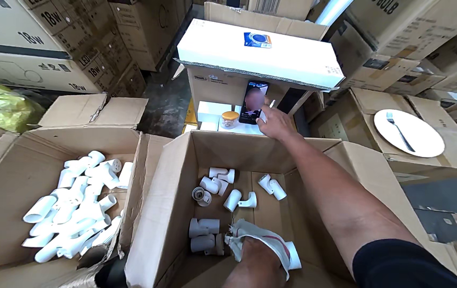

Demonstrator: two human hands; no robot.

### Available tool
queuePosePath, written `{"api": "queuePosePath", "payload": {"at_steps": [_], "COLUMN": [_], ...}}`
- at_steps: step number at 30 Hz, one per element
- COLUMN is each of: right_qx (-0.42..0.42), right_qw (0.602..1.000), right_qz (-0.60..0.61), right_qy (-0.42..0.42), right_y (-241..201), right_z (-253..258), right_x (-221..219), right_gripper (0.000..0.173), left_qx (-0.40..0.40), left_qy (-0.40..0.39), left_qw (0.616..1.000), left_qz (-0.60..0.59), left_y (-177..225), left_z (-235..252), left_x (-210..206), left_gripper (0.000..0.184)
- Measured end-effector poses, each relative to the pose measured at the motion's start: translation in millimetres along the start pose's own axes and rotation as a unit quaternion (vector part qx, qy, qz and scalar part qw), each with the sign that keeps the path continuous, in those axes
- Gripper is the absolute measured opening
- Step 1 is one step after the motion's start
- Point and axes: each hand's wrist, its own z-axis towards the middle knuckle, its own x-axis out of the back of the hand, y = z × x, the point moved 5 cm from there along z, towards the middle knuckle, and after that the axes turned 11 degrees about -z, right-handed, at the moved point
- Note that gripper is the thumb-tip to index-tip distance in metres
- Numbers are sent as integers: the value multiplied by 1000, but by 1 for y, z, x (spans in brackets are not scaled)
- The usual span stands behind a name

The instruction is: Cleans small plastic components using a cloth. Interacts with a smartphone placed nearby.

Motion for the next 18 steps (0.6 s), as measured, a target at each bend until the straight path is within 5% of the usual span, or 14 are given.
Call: {"api": "queuePosePath", "payload": {"at_steps": [18], "right_qx": [-60], "right_qw": [998], "right_qz": [-10], "right_qy": [-2], "right_y": [1], "right_z": [-6], "right_x": [4], "right_gripper": [44], "left_qx": [0], "left_qy": [2], "left_qw": [1000], "left_qz": [12], "left_y": [1], "left_z": [1], "left_x": [0], "left_gripper": [40]}}
